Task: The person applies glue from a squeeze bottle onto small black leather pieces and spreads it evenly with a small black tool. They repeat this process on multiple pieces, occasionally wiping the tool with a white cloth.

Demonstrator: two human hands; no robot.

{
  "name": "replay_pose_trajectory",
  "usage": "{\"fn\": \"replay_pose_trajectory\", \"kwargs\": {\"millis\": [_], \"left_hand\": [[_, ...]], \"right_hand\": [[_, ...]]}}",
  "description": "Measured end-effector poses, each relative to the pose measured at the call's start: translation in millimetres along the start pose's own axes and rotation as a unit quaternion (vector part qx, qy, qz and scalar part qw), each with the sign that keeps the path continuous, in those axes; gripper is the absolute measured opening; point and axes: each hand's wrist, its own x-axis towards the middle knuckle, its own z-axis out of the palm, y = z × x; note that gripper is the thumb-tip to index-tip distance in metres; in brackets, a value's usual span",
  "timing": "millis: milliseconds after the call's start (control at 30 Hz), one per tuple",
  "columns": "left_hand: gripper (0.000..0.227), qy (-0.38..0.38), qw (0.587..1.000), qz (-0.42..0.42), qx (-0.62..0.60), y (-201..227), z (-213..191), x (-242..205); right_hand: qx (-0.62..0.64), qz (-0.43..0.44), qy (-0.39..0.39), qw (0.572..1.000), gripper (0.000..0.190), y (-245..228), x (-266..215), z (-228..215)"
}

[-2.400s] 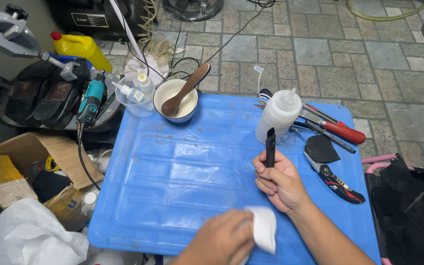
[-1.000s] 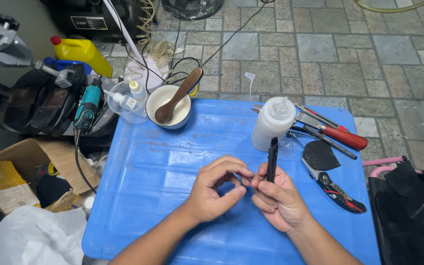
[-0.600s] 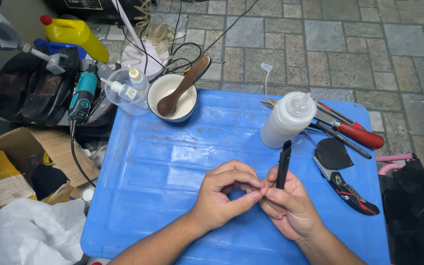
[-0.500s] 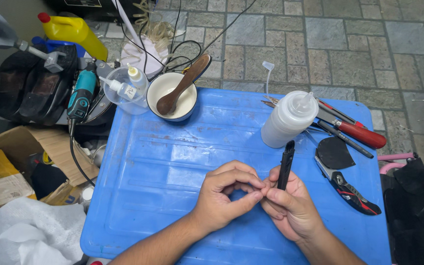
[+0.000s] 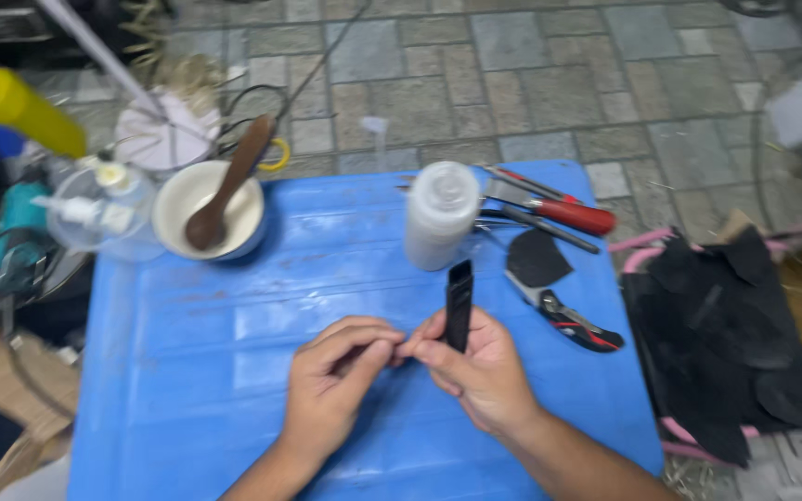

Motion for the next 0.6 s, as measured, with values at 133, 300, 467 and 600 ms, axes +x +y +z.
{"fn": "replay_pose_trajectory", "kwargs": {"millis": [133, 300, 467, 600], "left_hand": [[0.017, 0.002, 0.998, -0.012, 0.054, 0, -2, -4], [0.02, -0.05, 0.975, 0.035, 0.213, -41, -24, -4], [0.023, -0.114, 0.955, -0.002, 0.274, -134, -62, 9], [0.016, -0.067, 0.962, -0.027, 0.262, -199, -88, -1]], "right_hand": [[-0.122, -0.152, -0.016, 0.981, 0.016, -16, -30, -14], [-0.14, -0.148, 0.127, 0.971, 0.012, -45, -88, -59], [-0.018, -0.221, 0.277, 0.935, 0.014, -60, -136, -127], [-0.064, -0.284, 0.413, 0.863, 0.017, -70, -161, -209]]}}
